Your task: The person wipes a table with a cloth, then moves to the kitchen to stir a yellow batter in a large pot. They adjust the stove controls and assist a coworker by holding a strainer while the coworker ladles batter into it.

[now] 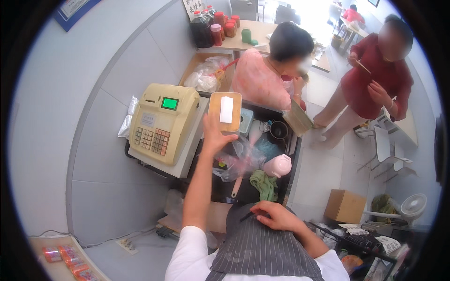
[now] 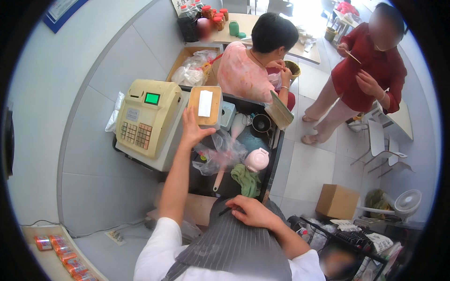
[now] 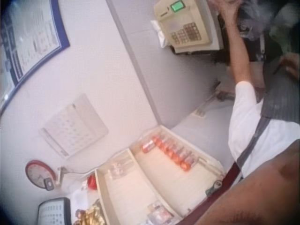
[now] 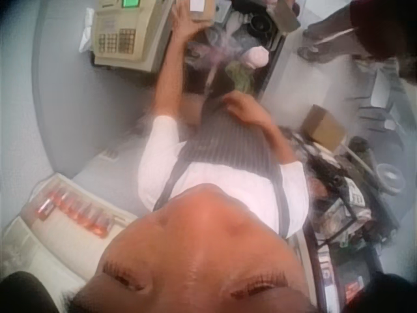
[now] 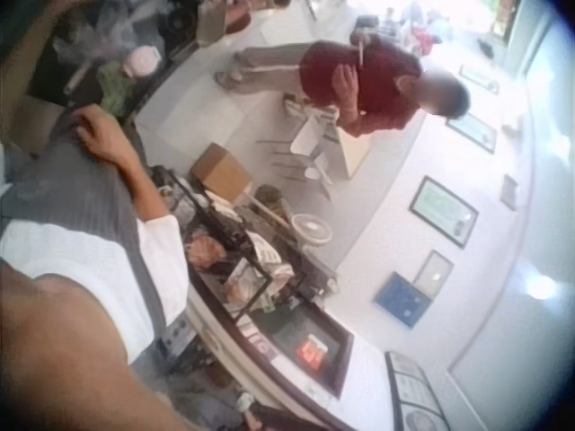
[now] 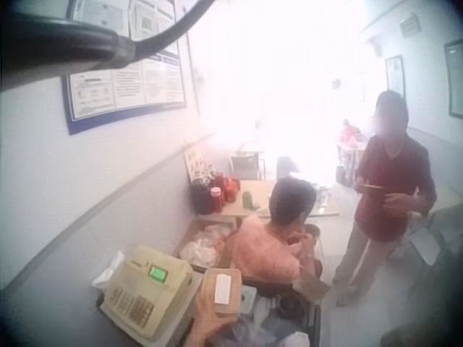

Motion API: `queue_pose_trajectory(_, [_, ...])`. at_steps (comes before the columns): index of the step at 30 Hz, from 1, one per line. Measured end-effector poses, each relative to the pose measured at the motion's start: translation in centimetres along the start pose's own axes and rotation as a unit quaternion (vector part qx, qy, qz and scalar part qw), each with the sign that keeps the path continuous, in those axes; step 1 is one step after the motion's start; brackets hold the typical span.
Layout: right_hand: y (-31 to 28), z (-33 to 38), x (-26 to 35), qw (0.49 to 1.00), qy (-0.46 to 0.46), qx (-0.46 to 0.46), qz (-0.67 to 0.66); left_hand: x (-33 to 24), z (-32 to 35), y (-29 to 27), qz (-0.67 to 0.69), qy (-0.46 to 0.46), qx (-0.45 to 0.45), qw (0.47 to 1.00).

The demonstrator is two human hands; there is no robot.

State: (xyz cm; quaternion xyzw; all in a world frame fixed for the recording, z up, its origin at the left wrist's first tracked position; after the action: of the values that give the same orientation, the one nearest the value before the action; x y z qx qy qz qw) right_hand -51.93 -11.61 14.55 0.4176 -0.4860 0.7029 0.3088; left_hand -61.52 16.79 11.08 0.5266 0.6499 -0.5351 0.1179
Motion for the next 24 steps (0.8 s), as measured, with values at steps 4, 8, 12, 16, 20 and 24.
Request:
queue_pose_trajectory(4, [0.2,-0.8,0.6,0.998,-0.026,0.015,0.058,-1.8,0.0,1.7,-0.063,-0.152,0.003,0.986])
queue_pose_trajectory(8, [0.6,-1.1,1.1,0.996,-0.035,0.0,0.081,-3.7,1.3,4.1,-0.055,-0.167,-0.089,0.98])
queue_pose_trajectory(12, [1.1,-1.0,1.0,0.994,-0.028,-0.014,0.107,-4.8,2.9,5.8,-0.071,-0.162,-0.165,0.97])
queue_pose_trajectory(16, [1.8,-0.4,0.4,0.992,-0.02,-0.015,0.125,-4.9,2.9,7.7,-0.016,-0.16,-0.204,0.966])
queue_pose_trajectory(20, [1.9,-0.3,0.9,0.991,-0.013,0.0,0.134,-4.7,1.6,8.6,0.024,-0.178,-0.222,0.958])
queue_pose_trajectory(24, [2.4,-0.1,0.8,0.988,-0.007,0.015,0.153,-4.7,1.6,9.2,0.05,-0.187,-0.261,0.946])
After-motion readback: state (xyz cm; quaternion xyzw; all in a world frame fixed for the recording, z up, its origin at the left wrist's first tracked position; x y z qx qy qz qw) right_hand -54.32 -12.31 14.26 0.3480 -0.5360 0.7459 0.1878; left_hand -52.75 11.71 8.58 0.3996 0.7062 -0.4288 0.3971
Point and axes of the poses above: each hand's wrist, its own z-axis away from the middle knuckle, its own y-axis out of the palm, x = y × z, the point moved 3 cm from there along -z, towards the middle knuckle, and after that the axes turned 10 degrees about z, right-handed, at the moved point
